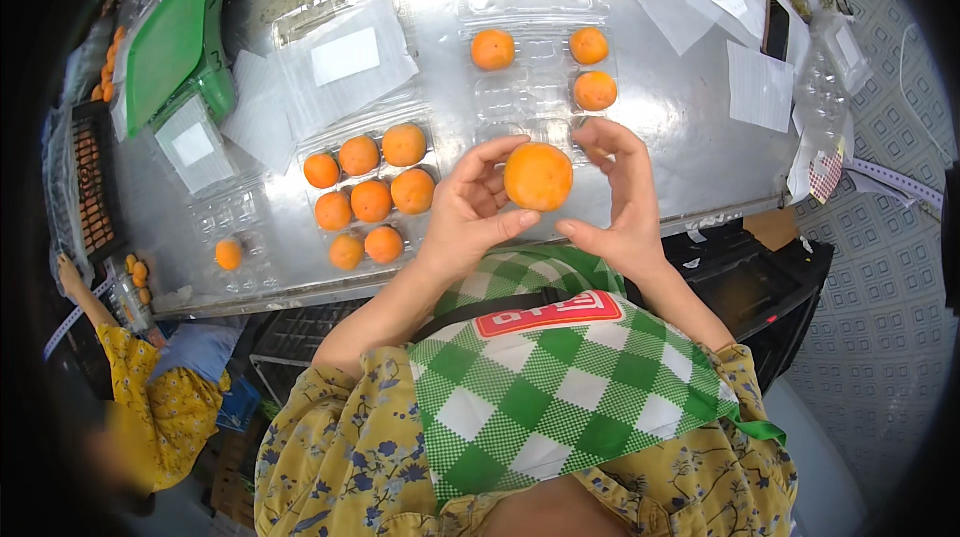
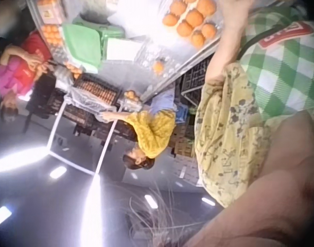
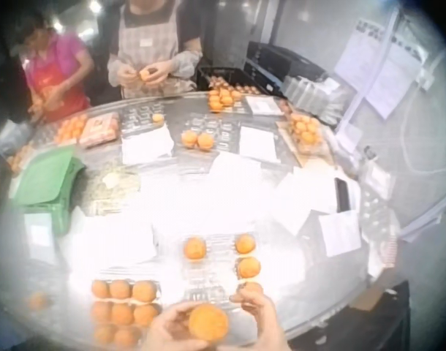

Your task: The person picks up persimmons from a metal table, rotates them to inspect the surface, and places them into clear plastic clamshell containers. The person closes the containers and sets them aside, repeating the process with additional fruit.

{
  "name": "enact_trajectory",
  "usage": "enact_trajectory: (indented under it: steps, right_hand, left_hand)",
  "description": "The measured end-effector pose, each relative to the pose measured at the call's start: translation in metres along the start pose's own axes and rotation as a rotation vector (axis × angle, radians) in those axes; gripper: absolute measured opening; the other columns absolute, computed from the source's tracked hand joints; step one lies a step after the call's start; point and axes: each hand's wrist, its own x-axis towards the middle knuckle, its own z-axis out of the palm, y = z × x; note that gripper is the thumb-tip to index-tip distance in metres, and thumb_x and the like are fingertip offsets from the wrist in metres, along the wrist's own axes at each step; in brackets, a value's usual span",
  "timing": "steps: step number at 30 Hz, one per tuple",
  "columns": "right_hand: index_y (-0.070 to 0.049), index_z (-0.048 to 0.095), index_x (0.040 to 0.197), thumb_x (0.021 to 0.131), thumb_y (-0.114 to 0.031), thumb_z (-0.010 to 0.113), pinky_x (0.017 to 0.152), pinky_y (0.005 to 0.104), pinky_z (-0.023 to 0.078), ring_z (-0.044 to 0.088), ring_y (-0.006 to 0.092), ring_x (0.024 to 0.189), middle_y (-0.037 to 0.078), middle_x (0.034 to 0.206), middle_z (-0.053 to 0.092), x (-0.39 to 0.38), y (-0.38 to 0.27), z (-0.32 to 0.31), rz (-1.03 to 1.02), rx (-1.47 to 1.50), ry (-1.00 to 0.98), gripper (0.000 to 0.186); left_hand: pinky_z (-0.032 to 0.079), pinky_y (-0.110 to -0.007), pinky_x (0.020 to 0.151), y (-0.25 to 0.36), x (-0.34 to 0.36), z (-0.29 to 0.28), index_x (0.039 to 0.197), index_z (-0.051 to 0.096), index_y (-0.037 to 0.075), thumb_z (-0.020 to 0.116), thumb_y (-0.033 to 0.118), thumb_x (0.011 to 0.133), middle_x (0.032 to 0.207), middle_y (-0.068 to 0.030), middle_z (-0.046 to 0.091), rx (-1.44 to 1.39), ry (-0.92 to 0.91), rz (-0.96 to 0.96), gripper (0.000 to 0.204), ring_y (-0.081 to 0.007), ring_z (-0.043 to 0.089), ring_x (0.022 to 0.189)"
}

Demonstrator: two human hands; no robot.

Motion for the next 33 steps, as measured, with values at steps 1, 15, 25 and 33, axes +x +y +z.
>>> enact_trajectory:
  steps: [1, 15, 25, 33]
  right_hand:
    - [-0.006, 0.041, 0.126, 0.064, -0.018, 0.08, 0.096, 0.04, 0.038, 0.047, 0.0206, 0.116, 0.008, 0.121, 0.05, -0.004, 0.0, 0.0, 0.081, 0.049, -0.001, 0.074]
    - [-0.002, 0.05, 0.113, 0.075, -0.016, 0.073, 0.083, 0.0329, 0.046, 0.055, 0.0171, 0.103, 0.009, 0.109, 0.057, -0.011, -0.004, 0.014, 0.337, 0.352, -0.104, 0.047]
    - [-0.008, 0.055, 0.114, 0.054, 0.0, 0.074, 0.081, 0.0396, 0.045, 0.053, 0.0303, 0.096, 0.01, 0.105, 0.051, -0.001, -0.015, -0.002, -0.421, -0.517, -0.09, 0.063]
    - [-0.007, 0.049, 0.123, 0.066, -0.003, 0.071, 0.086, 0.0341, 0.044, 0.053, 0.0233, 0.105, 0.008, 0.115, 0.052, -0.004, -0.025, -0.004, -0.195, -0.17, -0.022, 0.062]
  left_hand:
    - [0.042, -0.036, 0.1, -0.001, -0.001, 0.001, 0.131, 0.041, 0.002, 0.074, 0.003, 0.075, 0.129, -0.01, 0.049, 0.053, 0.003, 0.051, 0.065, -0.0201, 0.049, 0.119]
    - [0.045, -0.037, 0.094, 0.006, -0.007, 0.01, 0.128, 0.046, 0.004, 0.075, 0.005, 0.068, 0.13, -0.0176, 0.047, 1.031, -0.001, 0.608, 0.068, -0.0273, 0.051, 0.117]
    - [0.042, -0.04, 0.098, 0.006, -0.011, 0.012, 0.132, 0.038, -0.001, 0.059, 0.044, 0.087, 0.124, -0.0114, 0.05, -0.187, -0.028, -0.268, 0.067, -0.0205, 0.053, 0.112]
    - [0.043, -0.035, 0.098, -0.002, -0.013, 0.003, 0.129, 0.043, 0.002, 0.072, 0.016, 0.077, 0.124, -0.0093, 0.052, -0.374, -0.045, -0.206, 0.061, -0.0197, 0.052, 0.116]
